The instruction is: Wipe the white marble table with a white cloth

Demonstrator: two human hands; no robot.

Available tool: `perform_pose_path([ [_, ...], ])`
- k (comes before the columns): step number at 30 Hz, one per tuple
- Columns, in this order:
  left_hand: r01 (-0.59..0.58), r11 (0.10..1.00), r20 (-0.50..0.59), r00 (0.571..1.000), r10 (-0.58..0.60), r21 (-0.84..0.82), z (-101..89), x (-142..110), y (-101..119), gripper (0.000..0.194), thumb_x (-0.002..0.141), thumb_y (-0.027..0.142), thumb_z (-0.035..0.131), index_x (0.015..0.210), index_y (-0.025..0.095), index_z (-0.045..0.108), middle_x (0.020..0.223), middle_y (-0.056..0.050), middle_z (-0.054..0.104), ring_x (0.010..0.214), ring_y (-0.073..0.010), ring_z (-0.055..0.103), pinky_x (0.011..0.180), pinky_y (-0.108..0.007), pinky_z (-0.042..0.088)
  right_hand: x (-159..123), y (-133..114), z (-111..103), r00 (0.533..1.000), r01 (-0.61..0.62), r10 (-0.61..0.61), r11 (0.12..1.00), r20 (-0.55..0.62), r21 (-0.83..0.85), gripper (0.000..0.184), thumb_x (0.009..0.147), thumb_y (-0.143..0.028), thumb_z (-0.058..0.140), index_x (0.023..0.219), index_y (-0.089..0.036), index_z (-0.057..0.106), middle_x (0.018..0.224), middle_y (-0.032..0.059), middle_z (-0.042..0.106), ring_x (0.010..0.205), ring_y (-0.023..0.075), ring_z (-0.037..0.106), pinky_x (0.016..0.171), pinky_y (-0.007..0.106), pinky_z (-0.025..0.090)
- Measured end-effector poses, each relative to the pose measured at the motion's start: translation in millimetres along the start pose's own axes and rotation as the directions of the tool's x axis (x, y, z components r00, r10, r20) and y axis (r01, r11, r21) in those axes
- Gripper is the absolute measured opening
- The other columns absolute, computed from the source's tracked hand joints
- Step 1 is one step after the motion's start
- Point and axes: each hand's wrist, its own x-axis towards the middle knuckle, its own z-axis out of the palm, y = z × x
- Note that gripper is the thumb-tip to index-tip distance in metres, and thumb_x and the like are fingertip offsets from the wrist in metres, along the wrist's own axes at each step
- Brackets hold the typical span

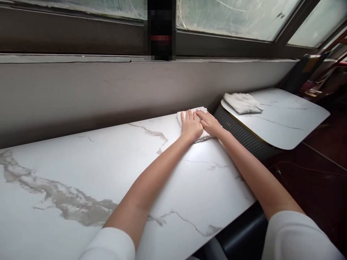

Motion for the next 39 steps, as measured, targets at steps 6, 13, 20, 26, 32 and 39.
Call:
perform_pose_path([
  [6,-0.127,0.992,0.008,0.992,0.127,-0.017,-8.8,-63,41,0.058,0.090,0.026,0.030,0.140,-0.004,0.028,0.146,-0.022,0.026,0.137,-0.0311,0.018,0.111,-0.051,0.003,-88,-11,-17,0.999,-0.037,0.037,0.999,-0.006,-0.024,0.055,0.085,-0.020,0.025,0.139,-0.011,0.036,0.146,0.0087,0.035,0.136,0.0170,0.026,0.113,0.043,0.019],
  [13,-0.309,0.951,0.051,0.949,0.310,-0.021,-29.8,-156,75,0.059,0.091,0.030,0.030,0.139,-0.005,0.028,0.146,-0.023,0.026,0.137,-0.0340,0.017,0.111,-0.054,0.006,-203,-55,-31,0.995,-0.064,0.057,0.994,-0.086,-0.086,0.055,0.087,-0.017,0.026,0.141,-0.015,0.030,0.145,0.0094,0.038,0.136,0.0173,0.027,0.111,0.045,0.023],
  [20,-0.395,0.919,0.092,0.915,0.394,-0.013,-48.1,-204,64,0.059,0.092,0.030,0.029,0.139,-0.005,0.028,0.146,-0.024,0.025,0.137,-0.0333,0.016,0.110,-0.055,0.010,-238,-99,-30,0.994,-0.053,0.040,0.990,-0.098,-0.132,0.057,0.085,-0.013,0.027,0.142,-0.014,0.026,0.144,0.0104,0.038,0.137,0.0179,0.025,0.111,0.046,0.025],
  [26,-0.338,0.941,0.086,0.938,0.336,0.017,-44.5,-188,38,0.059,0.091,0.030,0.027,0.140,-0.004,0.027,0.147,-0.020,0.024,0.138,-0.0306,0.015,0.111,-0.053,0.008,-200,-107,-21,0.994,-0.087,0.080,0.992,-0.076,-0.091,0.057,0.081,-0.013,0.028,0.138,-0.012,0.035,0.143,0.0098,0.040,0.135,0.0184,0.028,0.111,0.045,0.024],
  [32,-0.174,0.985,0.077,0.982,0.173,0.017,-36.5,-121,-8,0.056,0.091,0.025,0.023,0.141,-0.002,0.026,0.148,-0.018,0.024,0.138,-0.0266,0.016,0.113,-0.048,0.006,-103,-95,-5,0.997,-0.073,0.072,0.996,-0.031,-0.044,0.057,0.081,-0.015,0.028,0.136,-0.011,0.039,0.144,0.0099,0.039,0.135,0.0203,0.029,0.110,0.045,0.023],
  [39,0.004,0.999,0.043,0.999,-0.006,0.052,-31.3,-51,-64,0.055,0.092,0.025,0.022,0.141,0.001,0.027,0.148,-0.016,0.025,0.138,-0.0234,0.017,0.113,-0.045,0.006,5,-86,17,0.999,0.032,-0.032,0.999,-0.007,-0.014,0.056,0.081,-0.016,0.029,0.136,-0.009,0.039,0.144,0.0094,0.038,0.135,0.0204,0.029,0.110,0.042,0.022],
])
